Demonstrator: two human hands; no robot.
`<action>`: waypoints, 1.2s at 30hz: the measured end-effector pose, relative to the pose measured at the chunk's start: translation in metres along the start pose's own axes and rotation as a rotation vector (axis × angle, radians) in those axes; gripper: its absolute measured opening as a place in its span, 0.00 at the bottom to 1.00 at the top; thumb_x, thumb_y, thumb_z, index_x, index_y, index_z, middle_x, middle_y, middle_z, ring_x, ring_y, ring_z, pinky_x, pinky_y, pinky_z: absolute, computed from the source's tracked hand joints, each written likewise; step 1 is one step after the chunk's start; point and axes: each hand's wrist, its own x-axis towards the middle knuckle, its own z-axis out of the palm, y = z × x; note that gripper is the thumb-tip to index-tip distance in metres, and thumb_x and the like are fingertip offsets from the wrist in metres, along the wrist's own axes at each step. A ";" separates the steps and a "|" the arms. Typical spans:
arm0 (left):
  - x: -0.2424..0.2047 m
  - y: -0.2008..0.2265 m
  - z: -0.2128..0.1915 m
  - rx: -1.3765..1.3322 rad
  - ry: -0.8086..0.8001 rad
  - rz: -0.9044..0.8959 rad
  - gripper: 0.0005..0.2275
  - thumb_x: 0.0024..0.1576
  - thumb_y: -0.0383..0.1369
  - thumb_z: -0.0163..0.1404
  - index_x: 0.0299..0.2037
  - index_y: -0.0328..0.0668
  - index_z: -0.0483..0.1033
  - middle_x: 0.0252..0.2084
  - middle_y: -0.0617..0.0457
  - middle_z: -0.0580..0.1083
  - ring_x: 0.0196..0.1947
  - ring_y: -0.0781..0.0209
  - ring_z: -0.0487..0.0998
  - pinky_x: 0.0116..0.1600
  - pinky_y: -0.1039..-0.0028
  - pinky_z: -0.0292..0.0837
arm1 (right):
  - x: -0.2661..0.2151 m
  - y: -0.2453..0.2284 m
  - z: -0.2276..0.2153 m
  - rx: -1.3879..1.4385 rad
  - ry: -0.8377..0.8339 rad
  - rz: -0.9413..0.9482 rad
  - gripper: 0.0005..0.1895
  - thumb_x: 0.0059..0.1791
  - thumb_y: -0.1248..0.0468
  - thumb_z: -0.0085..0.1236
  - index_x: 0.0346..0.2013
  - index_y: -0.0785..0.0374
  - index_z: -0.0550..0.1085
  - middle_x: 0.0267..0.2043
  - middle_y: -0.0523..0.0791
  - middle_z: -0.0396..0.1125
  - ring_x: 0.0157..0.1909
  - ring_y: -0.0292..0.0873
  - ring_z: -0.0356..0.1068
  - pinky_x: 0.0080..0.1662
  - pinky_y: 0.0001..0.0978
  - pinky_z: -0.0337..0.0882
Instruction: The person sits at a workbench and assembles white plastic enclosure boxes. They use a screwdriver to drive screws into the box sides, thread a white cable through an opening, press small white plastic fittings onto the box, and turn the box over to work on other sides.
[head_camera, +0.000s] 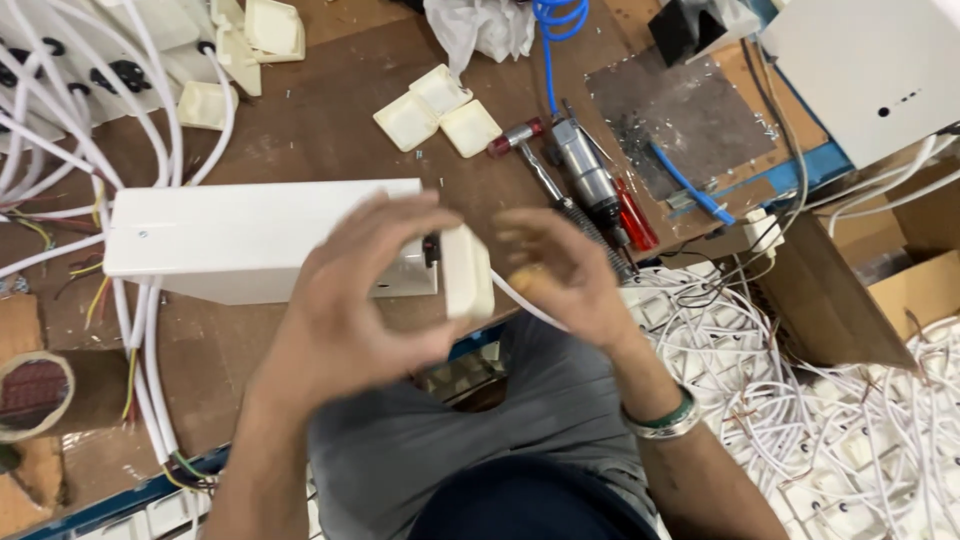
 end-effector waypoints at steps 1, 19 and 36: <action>-0.011 0.006 0.002 -0.127 0.046 -0.039 0.28 0.44 0.38 0.66 0.57 0.42 0.75 0.59 0.45 0.76 0.65 0.50 0.76 0.72 0.58 0.66 | -0.003 0.000 -0.016 -0.197 0.128 0.050 0.27 0.53 0.61 0.63 0.65 0.66 0.68 0.58 0.47 0.69 0.61 0.41 0.69 0.61 0.35 0.71; -0.111 0.012 0.104 -1.348 0.098 -0.600 0.32 0.53 0.44 0.56 0.64 0.30 0.66 0.56 0.43 0.73 0.56 0.55 0.74 0.59 0.66 0.71 | -0.021 0.047 -0.170 -0.746 0.413 0.336 0.19 0.53 0.65 0.57 0.58 0.70 0.74 0.46 0.54 0.74 0.46 0.49 0.73 0.47 0.39 0.71; -0.118 -0.009 0.126 -1.492 0.202 -0.683 0.27 0.55 0.39 0.49 0.64 0.31 0.66 0.60 0.42 0.73 0.58 0.55 0.76 0.61 0.62 0.73 | 0.020 0.031 -0.038 -0.632 0.264 0.343 0.10 0.53 0.60 0.61 0.37 0.65 0.79 0.20 0.45 0.64 0.22 0.38 0.61 0.25 0.34 0.59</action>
